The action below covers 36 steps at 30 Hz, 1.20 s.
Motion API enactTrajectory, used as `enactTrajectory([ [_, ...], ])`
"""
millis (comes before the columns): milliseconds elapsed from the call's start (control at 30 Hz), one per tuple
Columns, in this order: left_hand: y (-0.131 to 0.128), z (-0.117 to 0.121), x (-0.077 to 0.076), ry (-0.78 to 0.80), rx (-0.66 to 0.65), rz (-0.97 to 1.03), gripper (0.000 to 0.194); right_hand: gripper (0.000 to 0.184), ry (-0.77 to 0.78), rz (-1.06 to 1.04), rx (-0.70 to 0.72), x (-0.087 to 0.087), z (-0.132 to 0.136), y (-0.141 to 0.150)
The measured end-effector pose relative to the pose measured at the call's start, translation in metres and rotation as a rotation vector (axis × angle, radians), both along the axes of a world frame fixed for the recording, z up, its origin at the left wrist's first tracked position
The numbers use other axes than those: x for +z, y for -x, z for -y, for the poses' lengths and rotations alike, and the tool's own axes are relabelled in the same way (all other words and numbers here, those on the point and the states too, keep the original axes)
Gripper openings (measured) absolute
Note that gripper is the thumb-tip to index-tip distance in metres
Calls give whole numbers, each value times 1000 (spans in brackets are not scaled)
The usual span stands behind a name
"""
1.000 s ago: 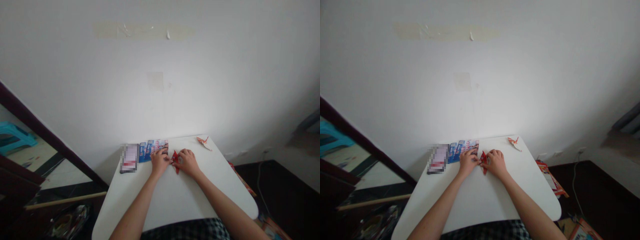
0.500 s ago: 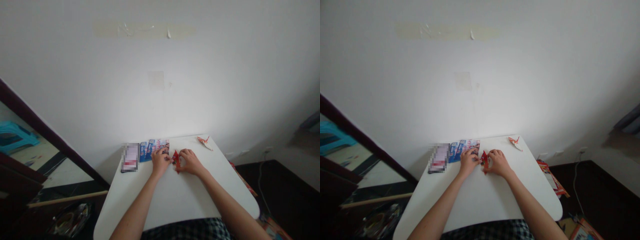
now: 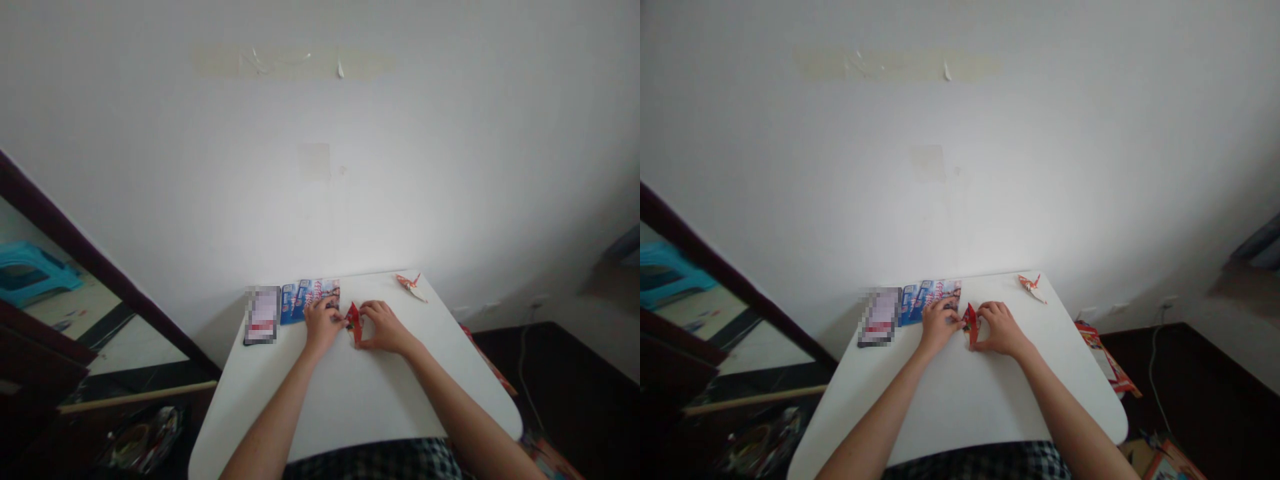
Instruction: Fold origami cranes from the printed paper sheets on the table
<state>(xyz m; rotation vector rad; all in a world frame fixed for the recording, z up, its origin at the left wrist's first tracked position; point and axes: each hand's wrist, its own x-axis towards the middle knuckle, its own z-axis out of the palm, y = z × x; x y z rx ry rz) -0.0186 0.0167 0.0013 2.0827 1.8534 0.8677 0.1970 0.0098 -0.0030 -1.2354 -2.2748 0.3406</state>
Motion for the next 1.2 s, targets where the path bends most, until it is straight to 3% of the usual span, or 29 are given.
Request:
enactTrajectory([
  [133,-1,2,3,-7,-6,2,8,64,3,-37,4,-5,-4,-1],
  [267,0,3,2,-27,-14,17,8,18,0,-116,-46,-12,-12,1],
  [300,0,3,2,-28,-20,22,7,14,-3,-129,-59,-13,-13,2],
  [533,2,2,-3,-57,-101,95,5,14,-38,-174,-87,-16,-14,5],
  [1200,-1,2,-8,-126,-111,119,4,8,-60,-293,-64,-15,-10,8],
])
